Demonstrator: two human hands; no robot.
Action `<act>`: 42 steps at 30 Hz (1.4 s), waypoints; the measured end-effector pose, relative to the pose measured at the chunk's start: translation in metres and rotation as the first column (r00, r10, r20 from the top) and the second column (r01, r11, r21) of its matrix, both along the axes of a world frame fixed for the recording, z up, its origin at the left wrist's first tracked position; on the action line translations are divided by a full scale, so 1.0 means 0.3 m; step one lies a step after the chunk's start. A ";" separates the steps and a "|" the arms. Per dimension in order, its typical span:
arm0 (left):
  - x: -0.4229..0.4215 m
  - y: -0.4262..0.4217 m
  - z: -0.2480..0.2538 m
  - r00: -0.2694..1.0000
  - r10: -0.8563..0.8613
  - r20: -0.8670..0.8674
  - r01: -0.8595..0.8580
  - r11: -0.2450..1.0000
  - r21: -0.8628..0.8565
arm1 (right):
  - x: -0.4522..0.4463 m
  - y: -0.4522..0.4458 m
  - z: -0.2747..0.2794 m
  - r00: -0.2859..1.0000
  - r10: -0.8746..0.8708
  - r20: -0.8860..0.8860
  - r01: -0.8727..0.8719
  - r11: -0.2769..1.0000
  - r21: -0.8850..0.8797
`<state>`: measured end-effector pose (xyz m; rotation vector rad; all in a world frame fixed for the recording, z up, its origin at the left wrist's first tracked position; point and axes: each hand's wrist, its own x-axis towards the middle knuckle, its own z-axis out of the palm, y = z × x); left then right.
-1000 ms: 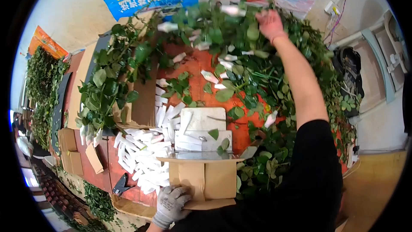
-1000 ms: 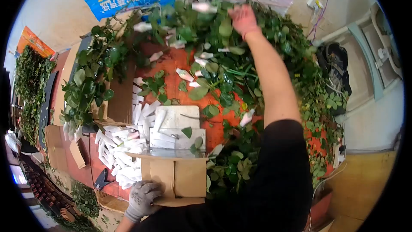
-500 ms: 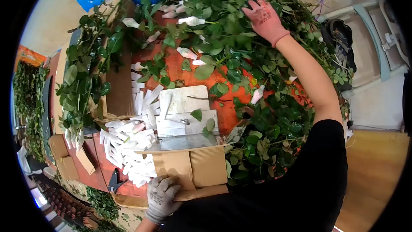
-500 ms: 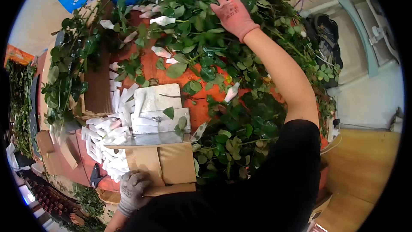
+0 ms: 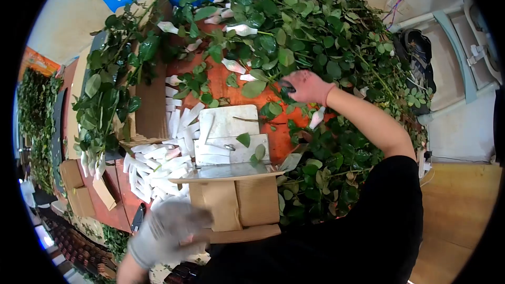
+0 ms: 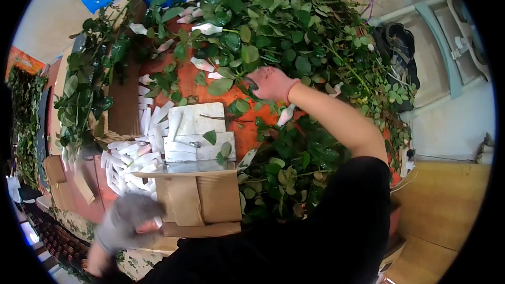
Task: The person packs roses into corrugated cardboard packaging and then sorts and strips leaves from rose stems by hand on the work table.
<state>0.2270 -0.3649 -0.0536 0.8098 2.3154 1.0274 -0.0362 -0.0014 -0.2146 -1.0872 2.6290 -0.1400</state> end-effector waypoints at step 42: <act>-1.446 0.672 -0.006 0.512 -0.252 -0.821 -0.409 0.769 -0.491 | -0.335 -0.073 -0.083 0.936 -0.236 -0.262 0.293 0.934 0.204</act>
